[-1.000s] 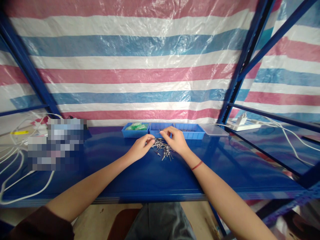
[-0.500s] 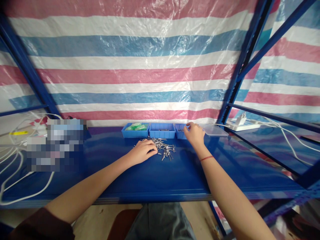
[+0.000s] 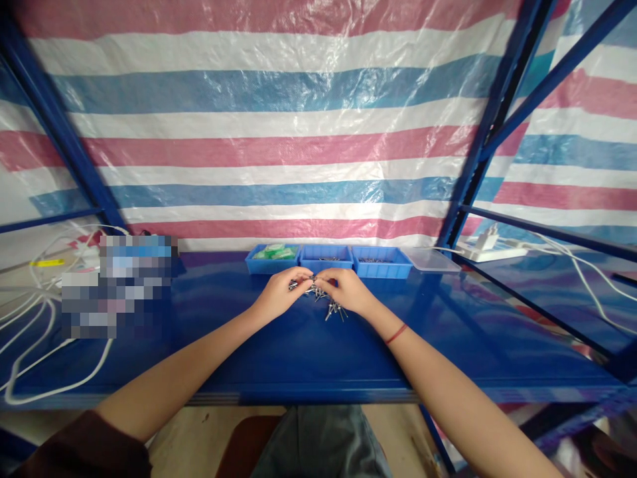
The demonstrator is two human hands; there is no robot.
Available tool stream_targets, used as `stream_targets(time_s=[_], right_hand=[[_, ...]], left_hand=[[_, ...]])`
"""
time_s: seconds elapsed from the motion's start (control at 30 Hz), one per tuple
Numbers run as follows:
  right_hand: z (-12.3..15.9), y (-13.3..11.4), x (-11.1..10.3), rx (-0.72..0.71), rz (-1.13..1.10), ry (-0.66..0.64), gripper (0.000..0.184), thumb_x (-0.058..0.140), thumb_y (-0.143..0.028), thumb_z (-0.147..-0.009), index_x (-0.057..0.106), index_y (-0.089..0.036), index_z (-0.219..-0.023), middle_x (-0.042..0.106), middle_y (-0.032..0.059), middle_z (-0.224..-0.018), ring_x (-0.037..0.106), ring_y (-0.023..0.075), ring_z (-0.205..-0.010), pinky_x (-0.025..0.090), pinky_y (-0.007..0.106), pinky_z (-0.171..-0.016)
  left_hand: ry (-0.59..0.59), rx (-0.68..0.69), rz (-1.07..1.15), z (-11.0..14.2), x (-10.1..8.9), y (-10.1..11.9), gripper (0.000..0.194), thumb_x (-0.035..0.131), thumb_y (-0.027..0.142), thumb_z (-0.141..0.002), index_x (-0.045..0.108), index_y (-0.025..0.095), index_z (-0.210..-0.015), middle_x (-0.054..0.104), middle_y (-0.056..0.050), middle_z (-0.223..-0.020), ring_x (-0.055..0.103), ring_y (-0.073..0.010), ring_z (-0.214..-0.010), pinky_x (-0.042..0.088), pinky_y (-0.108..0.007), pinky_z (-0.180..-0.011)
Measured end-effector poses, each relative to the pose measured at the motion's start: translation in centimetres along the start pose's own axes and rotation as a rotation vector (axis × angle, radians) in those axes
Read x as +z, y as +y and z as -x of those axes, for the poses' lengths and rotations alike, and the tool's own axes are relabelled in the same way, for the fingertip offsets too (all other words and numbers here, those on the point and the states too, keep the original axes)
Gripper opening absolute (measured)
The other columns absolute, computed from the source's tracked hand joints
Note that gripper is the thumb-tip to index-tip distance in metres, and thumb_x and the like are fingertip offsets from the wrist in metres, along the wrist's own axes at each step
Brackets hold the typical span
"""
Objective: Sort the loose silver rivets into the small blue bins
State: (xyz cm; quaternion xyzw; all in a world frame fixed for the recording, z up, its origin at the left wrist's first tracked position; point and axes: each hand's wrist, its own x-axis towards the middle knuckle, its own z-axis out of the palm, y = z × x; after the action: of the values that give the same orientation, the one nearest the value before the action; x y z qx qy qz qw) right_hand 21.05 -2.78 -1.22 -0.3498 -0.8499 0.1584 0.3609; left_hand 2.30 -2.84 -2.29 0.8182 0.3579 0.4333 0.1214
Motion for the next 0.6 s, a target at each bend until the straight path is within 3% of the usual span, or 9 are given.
stream_targets(time_s=[0.23, 0.47, 0.6], right_hand=[[-0.11, 0.07, -0.3, 0.031, -0.115, 0.031, 0.036, 0.048, -0.046, -0.086, 0.069, -0.016, -0.084, 0.07, 0.0055, -0.086, 0.062, 0.0199, -0.079, 0.047, 0.03, -0.072], [-0.1, -0.16, -0.02, 0.045, -0.22, 0.011, 0.034, 0.05, -0.044, -0.085, 0.068, -0.016, -0.089, 0.069, 0.0059, -0.089, 0.062, 0.0195, -0.084, 0.047, 0.032, -0.077], [-0.12, 0.03, 0.29, 0.102, -0.285, 0.034, 0.035, 0.052, -0.045, -0.083, 0.063, -0.015, -0.097, 0.067, 0.0064, -0.086, 0.06, 0.0174, -0.077, 0.047, 0.031, -0.072]], left_hand=[[0.129, -0.113, 0.114, -0.11, -0.01, 0.57, 0.02, 0.06, 0.029, -0.079, 0.062, 0.019, -0.096, 0.07, -0.002, -0.086, 0.065, -0.015, -0.079, 0.048, -0.025, -0.068], [0.115, -0.101, 0.109, -0.14, -0.38, 0.86, 0.014, 0.057, 0.03, -0.082, 0.065, 0.019, -0.085, 0.069, 0.0, -0.08, 0.062, -0.0128, -0.074, 0.044, -0.022, -0.064], [0.142, -0.09, 0.097, -0.22, -0.53, 1.03, 0.013, 0.056, 0.029, -0.082, 0.064, 0.018, -0.084, 0.067, 0.001, -0.078, 0.06, -0.0114, -0.071, 0.043, -0.021, -0.063]])
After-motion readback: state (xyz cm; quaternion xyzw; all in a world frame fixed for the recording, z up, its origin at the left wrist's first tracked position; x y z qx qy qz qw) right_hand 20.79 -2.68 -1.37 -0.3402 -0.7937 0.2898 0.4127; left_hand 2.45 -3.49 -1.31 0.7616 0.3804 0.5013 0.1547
